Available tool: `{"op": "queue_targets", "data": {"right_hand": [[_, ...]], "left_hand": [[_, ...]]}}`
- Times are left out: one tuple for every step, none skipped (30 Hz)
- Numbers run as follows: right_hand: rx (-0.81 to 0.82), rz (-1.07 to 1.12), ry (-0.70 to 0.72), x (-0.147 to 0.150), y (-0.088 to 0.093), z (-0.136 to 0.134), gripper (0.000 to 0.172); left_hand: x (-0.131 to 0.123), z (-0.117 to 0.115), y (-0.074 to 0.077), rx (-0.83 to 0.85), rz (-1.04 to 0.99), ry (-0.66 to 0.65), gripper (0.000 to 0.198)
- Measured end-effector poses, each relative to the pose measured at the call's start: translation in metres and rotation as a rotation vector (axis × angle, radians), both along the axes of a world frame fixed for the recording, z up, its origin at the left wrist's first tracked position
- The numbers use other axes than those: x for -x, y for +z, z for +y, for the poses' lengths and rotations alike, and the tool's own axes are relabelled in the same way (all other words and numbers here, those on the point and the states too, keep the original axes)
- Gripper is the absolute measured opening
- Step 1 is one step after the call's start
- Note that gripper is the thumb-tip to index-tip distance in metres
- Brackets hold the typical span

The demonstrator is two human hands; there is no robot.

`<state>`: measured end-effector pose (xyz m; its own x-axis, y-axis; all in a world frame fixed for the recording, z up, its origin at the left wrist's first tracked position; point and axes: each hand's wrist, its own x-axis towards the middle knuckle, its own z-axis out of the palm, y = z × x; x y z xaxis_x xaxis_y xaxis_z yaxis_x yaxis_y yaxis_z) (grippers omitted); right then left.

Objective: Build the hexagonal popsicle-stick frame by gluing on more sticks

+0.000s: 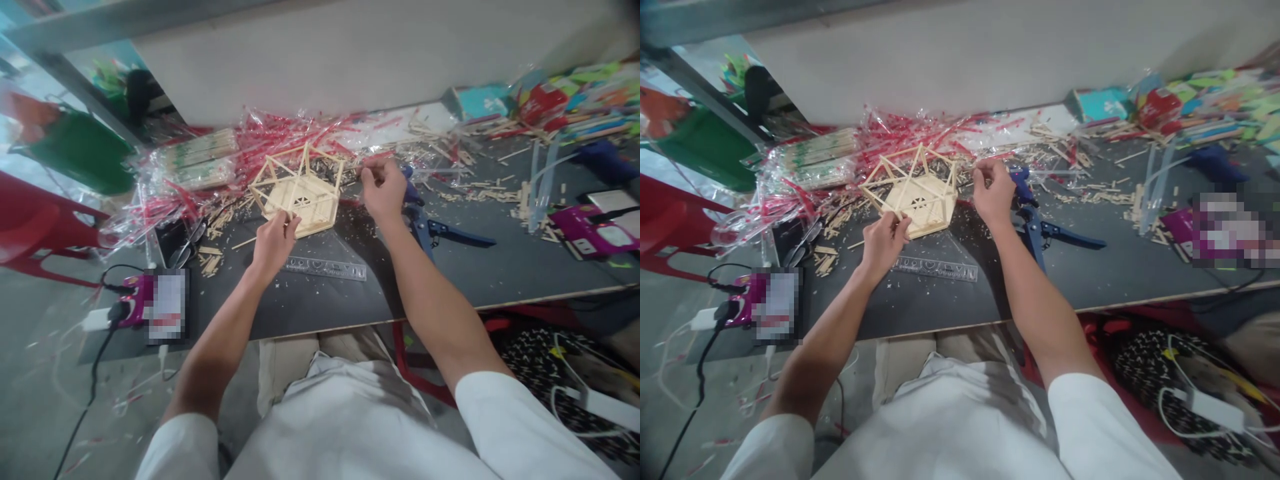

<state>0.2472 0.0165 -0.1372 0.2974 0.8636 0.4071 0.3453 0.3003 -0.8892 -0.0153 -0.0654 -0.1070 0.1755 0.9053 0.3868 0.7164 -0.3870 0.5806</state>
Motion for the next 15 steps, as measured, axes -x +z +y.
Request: {"op": "queue_targets", "data": {"right_hand": [[-0.014,-0.034,0.001,0.000,0.000,0.000,0.038],[-0.034,-0.065,0.010,0.001,0.000,-0.001,0.040],[-0.053,-0.086,0.037,0.003,0.000,-0.001,0.042],[-0.060,-0.097,0.086,0.005,0.000,-0.002,0.045],[-0.064,-0.098,0.131,0.008,0.000,-0.003,0.048],[-0.063,-0.092,0.169,0.011,0.001,-0.005,0.050],[-0.058,-0.081,0.197,0.014,0.002,-0.007,0.051],[-0.052,-0.064,0.209,0.016,0.004,-0.009,0.051],[-0.047,-0.040,0.206,0.019,0.006,-0.011,0.051],[-0.044,-0.005,0.197,0.020,0.009,-0.013,0.050],[-0.044,0.042,0.189,0.022,0.012,-0.015,0.050],[-0.042,0.101,0.188,0.022,0.015,-0.017,0.051],[-0.030,0.163,0.197,0.023,0.018,-0.019,0.052],[-0.009,0.220,0.209,0.023,0.021,-0.020,0.053],[0.020,0.266,0.219,0.022,0.023,-0.022,0.055]], "left_hand": [[0.001,0.000,0.001,-0.004,-0.015,-0.012,0.023],[0.002,0.001,0.002,-0.013,-0.027,-0.024,0.024],[0.003,0.001,0.002,-0.025,-0.037,-0.034,0.024],[0.004,0.002,0.002,-0.038,-0.043,-0.040,0.023],[0.006,0.002,0.002,-0.051,-0.045,-0.040,0.023],[0.007,0.003,0.001,-0.063,-0.042,-0.035,0.023],[0.008,0.004,0.001,-0.076,-0.040,-0.027,0.022],[0.010,0.006,0.000,-0.090,-0.038,-0.018,0.022],[0.012,0.007,-0.002,-0.107,-0.043,-0.007,0.021],[0.014,0.009,-0.003,-0.124,-0.056,0.005,0.019],[0.016,0.012,-0.005,-0.141,-0.077,0.020,0.017],[0.019,0.014,-0.007,-0.156,-0.102,0.037,0.015],[0.021,0.017,-0.008,-0.165,-0.128,0.054,0.014],[0.023,0.019,-0.010,-0.168,-0.150,0.070,0.013],[0.025,0.020,-0.011,-0.167,-0.165,0.083,0.014]]}}
